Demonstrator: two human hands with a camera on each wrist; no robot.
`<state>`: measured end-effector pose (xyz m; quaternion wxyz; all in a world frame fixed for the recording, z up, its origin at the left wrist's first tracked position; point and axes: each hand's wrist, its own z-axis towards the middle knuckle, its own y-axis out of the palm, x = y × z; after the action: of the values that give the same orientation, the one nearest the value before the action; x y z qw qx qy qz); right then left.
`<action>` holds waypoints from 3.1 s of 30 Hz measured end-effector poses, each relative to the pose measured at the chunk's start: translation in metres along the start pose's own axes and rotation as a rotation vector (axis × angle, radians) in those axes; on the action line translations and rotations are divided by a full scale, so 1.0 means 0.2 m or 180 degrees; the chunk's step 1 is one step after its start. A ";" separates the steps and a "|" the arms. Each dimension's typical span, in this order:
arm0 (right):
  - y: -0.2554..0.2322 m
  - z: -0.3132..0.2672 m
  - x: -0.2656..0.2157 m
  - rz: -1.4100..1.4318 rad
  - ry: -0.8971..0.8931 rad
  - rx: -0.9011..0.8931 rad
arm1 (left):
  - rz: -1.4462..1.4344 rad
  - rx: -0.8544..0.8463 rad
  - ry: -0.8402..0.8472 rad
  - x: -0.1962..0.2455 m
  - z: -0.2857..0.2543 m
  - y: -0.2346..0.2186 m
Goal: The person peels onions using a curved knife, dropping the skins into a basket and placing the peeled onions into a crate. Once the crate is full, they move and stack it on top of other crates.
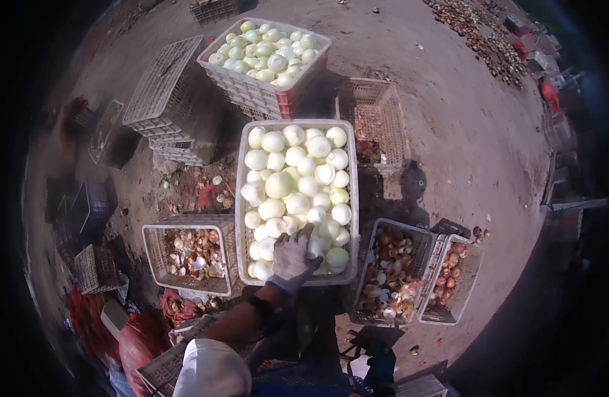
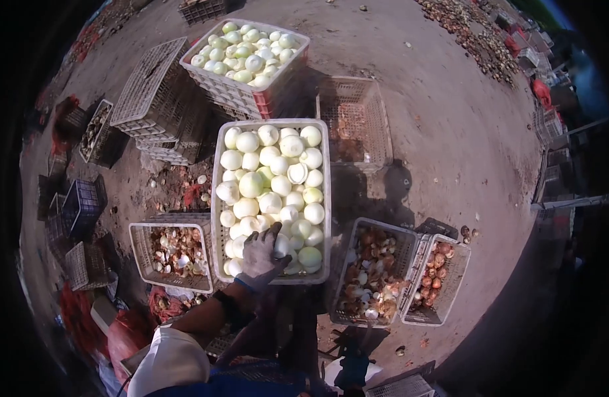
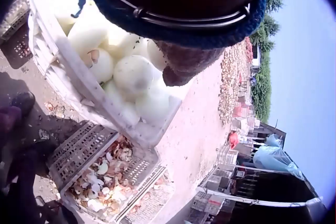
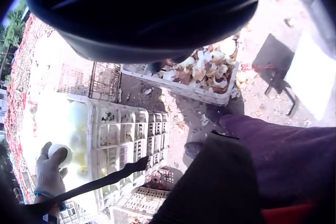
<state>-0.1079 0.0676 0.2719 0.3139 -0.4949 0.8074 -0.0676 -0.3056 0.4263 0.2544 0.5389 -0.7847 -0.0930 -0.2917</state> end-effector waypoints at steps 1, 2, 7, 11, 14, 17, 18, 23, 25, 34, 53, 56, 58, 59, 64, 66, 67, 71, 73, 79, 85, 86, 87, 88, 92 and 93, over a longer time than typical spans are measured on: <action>-0.01 0.02 0.04 0.0088 0.0122 0.0046 | 0.0053 0.0325 0.0119 0.01 0.10 0.02; -0.01 0.05 0.07 0.0166 0.0118 0.0074 | 0.0097 0.0647 0.0239 0.02 0.21 0.05; -0.03 0.12 0.14 0.0422 0.0173 0.0178 | 0.1304 0.0378 0.0289 0.07 0.52 0.13; -0.04 0.14 0.09 0.0591 0.0209 0.0177 | 0.0846 0.0989 0.0185 0.09 0.68 0.11; -0.03 0.17 0.10 0.0673 0.0265 0.0177 | 0.0594 0.1403 0.0142 0.15 0.86 0.15; -0.01 0.18 0.14 0.0773 0.0388 0.0218 | 0.0709 0.1209 0.0304 0.22 1.01 0.19; -0.01 0.17 0.16 0.0823 0.0433 0.0217 | 0.0738 0.1094 0.0343 0.25 1.06 0.21; -0.01 0.14 0.20 0.1161 0.0577 0.0206 | 0.1268 0.0614 0.0437 0.23 0.95 0.30; -0.02 0.14 0.21 0.1306 0.0606 0.0180 | 0.1090 0.0813 0.0404 0.11 0.87 0.26; 0.03 0.22 0.12 0.0716 0.0590 0.0299 | 0.0528 0.1633 0.0518 0.14 1.02 0.12; 0.04 0.38 0.11 0.1344 0.0619 0.0024 | 0.2112 0.0554 0.0186 0.14 1.19 0.38; 0.08 0.29 0.02 0.1092 0.0795 0.0132 | 0.2102 0.0403 0.0131 0.13 1.13 0.38; 0.08 0.38 -0.01 0.1115 0.0691 0.0124 | 0.2297 0.0418 0.0229 0.07 1.22 0.42; 0.06 0.38 0.04 0.1254 0.0617 0.0119 | 0.2207 0.0401 0.0237 0.07 1.22 0.42; 0.04 0.31 0.11 0.1049 0.0830 0.0229 | 0.1784 0.0598 0.0567 0.12 1.14 0.34; 0.02 0.30 0.13 0.0997 0.0714 0.0208 | 0.1597 0.0507 0.0328 0.19 0.96 0.31; 0.01 0.32 0.19 0.0914 0.0648 0.0147 | 0.1406 0.0608 0.0527 0.19 0.83 0.35; 0.02 0.40 0.16 0.0166 0.0487 -0.0052 | 0.1433 0.0287 0.0875 0.08 0.62 0.54; 0.00 0.39 0.17 0.0273 0.0678 -0.0035 | 0.1292 0.0277 0.0798 0.06 0.58 0.53; 0.09 0.30 0.05 0.0464 0.0287 0.0039 | 0.3927 0.0855 0.0668 0.01 0.49 0.64; 0.02 0.31 0.03 0.0151 -0.0028 -0.0173 | 0.3027 0.0562 0.0374 -0.12 0.20 0.65; 0.01 0.31 0.03 0.0137 -0.0056 -0.0198 | 0.2752 0.0857 0.0305 -0.15 0.13 0.61; 0.01 0.31 0.03 0.0112 -0.0086 -0.0212 | 0.0884 0.1028 0.0002 -0.14 0.01 0.39; 0.01 0.32 0.04 0.0114 -0.0115 -0.0226 | 0.1144 0.0894 -0.0383 -0.19 -0.06 0.26; 0.01 0.44 0.21 0.0158 -0.0391 -0.0297 | 0.1596 0.0508 -0.0998 -0.50 -0.12 0.24; -0.01 0.48 0.27 0.0074 -0.0441 -0.0379 | 0.1454 0.0423 -0.0864 -0.51 -0.11 0.23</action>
<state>-0.0687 0.0402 0.1728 0.3398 -0.5068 0.7921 0.0185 -0.3756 0.4061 0.1659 0.6237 -0.7802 -0.0040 -0.0481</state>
